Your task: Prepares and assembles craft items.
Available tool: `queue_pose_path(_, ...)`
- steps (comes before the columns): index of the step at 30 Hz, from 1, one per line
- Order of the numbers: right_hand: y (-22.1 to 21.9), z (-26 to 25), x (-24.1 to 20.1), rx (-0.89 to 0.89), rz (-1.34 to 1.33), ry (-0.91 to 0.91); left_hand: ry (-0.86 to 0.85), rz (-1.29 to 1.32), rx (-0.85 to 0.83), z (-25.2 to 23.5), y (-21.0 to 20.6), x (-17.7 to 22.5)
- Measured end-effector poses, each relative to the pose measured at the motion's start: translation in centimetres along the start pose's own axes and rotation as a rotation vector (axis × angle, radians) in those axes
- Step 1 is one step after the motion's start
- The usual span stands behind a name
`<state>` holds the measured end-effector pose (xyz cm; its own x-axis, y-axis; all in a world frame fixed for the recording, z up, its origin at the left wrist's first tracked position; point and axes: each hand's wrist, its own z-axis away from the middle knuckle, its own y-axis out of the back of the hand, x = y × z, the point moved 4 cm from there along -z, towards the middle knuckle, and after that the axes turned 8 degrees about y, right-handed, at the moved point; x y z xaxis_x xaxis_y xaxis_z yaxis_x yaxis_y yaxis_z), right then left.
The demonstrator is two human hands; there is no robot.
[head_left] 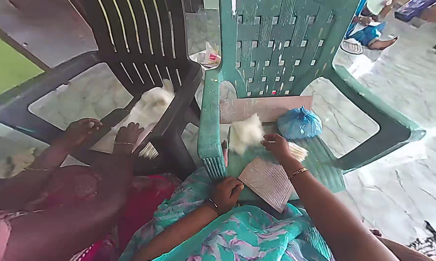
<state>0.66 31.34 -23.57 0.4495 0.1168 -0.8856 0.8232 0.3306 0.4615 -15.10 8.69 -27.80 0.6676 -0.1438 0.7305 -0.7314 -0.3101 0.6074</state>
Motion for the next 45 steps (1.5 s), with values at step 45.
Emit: queue_pose_path(45,-0.6,16.5,-1.6,-0.032,-0.884,0.133,0.526,0.705,-0.126,-3.5,0.4,7.8)
